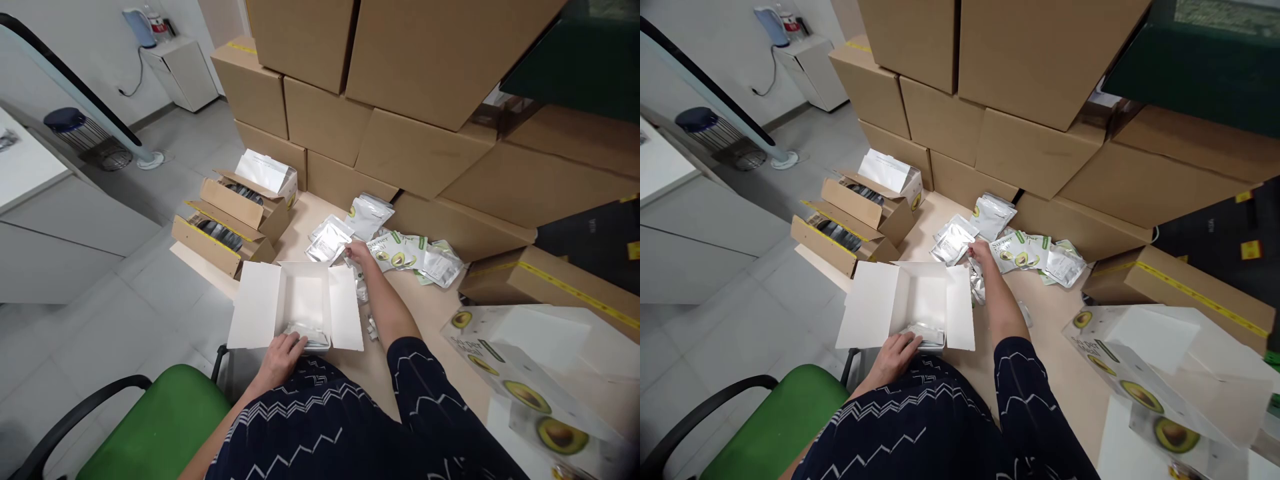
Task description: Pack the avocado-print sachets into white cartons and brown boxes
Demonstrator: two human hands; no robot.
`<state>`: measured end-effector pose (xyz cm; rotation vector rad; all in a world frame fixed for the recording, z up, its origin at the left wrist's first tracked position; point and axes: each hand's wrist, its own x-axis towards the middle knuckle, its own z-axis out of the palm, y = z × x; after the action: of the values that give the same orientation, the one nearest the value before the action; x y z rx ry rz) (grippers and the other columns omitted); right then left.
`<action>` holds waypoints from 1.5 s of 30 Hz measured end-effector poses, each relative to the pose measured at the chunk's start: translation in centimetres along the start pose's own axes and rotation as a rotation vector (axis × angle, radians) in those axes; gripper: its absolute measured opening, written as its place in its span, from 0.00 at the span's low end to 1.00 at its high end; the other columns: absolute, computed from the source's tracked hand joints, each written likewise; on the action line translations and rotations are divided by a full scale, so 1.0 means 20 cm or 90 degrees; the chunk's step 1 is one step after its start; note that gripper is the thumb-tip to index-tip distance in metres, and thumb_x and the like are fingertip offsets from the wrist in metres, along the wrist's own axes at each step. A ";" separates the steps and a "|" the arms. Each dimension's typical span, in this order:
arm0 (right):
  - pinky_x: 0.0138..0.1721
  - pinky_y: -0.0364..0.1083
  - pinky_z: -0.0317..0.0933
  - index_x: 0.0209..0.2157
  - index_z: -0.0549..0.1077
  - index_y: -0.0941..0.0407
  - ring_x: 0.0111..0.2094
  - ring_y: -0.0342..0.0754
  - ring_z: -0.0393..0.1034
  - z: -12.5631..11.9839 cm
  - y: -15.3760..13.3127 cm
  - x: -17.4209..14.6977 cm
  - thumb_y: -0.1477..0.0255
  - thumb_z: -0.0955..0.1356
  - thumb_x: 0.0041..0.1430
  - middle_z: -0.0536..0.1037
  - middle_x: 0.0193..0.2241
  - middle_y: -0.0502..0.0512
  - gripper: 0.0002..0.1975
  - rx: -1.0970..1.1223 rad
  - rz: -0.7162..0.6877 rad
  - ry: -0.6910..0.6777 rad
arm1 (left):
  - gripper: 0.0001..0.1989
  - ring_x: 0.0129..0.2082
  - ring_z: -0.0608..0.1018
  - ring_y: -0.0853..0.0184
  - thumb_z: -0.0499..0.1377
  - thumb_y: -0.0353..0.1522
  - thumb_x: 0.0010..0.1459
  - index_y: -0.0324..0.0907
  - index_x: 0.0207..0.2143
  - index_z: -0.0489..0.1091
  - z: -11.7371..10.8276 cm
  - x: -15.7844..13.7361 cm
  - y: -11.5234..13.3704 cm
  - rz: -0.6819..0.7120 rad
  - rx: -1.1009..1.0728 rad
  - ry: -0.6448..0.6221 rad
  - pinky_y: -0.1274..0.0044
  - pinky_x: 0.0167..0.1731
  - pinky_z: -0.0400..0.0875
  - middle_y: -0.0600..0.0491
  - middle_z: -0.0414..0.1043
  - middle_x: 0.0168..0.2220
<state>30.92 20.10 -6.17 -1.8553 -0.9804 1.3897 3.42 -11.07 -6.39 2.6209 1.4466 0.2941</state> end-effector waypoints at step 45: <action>0.44 0.49 0.68 0.46 0.80 0.63 0.48 0.58 0.77 0.30 0.12 -1.26 0.76 0.60 0.67 0.81 0.43 0.70 0.18 -0.885 -0.316 -0.361 | 0.21 0.47 0.75 0.57 0.52 0.31 0.68 0.39 0.62 0.65 -0.03 0.06 0.04 0.018 0.051 0.083 0.67 0.47 0.66 0.39 0.72 0.55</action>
<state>21.26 -2.29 3.12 -1.6958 -2.9792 0.8979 4.62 -10.52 -5.48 2.7338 1.4913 0.4272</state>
